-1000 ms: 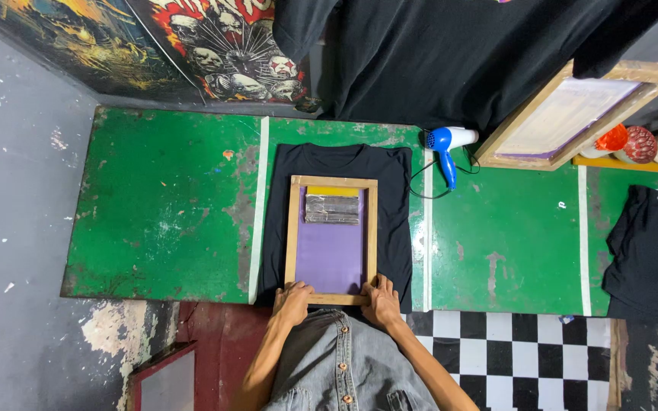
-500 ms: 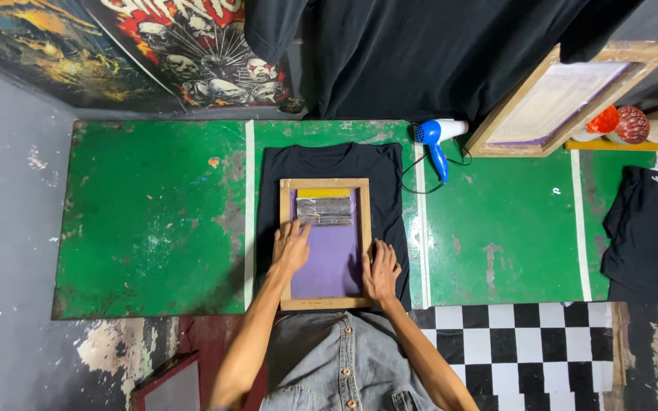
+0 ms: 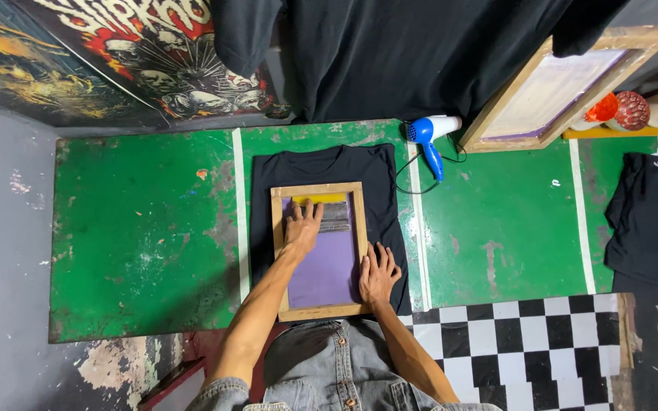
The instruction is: Applying ink to a t-shirt using a screen printing frame and squeegee, then drying it with a hairdryer.
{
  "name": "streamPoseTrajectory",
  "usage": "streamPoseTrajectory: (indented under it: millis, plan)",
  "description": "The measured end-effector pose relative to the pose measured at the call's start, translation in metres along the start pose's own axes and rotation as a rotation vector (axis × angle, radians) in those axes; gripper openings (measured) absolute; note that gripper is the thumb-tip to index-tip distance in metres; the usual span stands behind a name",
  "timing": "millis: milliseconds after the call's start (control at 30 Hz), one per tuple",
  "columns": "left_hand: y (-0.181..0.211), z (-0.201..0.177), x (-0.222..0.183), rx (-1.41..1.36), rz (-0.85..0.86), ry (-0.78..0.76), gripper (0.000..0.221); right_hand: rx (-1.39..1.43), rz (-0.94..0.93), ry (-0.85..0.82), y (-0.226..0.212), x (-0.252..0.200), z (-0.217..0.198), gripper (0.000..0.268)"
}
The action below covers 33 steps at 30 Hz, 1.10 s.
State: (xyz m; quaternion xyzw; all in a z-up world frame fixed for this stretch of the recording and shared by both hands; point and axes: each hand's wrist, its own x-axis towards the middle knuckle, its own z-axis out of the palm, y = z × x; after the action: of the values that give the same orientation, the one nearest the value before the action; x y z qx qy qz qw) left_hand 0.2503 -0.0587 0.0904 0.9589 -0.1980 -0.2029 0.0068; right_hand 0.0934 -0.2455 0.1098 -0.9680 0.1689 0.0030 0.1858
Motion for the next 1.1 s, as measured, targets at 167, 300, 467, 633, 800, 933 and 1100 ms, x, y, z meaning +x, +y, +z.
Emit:
streamPoseTrajectory:
  millis: [167,300,467,633,800,933,1100]
  plan:
    - [0.000,0.024,0.023,0.053,0.030,0.111,0.106,0.040,-0.018,0.013,-0.001,0.001,-0.003,0.042]
    - [-0.003,0.036,0.048,0.028,0.006,0.046,0.110,0.032,-0.025,0.018,0.000,0.001,-0.002,0.042]
    - [0.002,0.020,0.069,-0.047,-0.006,-0.035,0.080,0.060,-0.007,-0.007,0.001,0.002,-0.001,0.043]
    - [0.008,-0.009,0.069,-0.172,-0.088,-0.042,0.067,0.083,0.004,0.003,0.002,0.001,0.001,0.043]
    - [0.017,-0.046,0.040,-0.216,-0.138,-0.121,0.039,0.126,0.022,0.087,0.003,0.000,0.005,0.039]
    - [0.038,0.013,0.002,-0.139,-0.137,-0.158,0.036,0.159,0.041,0.117,0.000,-0.001,0.002,0.038]
    - [0.074,0.075,-0.081,-0.124,-0.075,-0.189,0.041,0.200,0.040,0.127,0.001,-0.001,0.005,0.038]
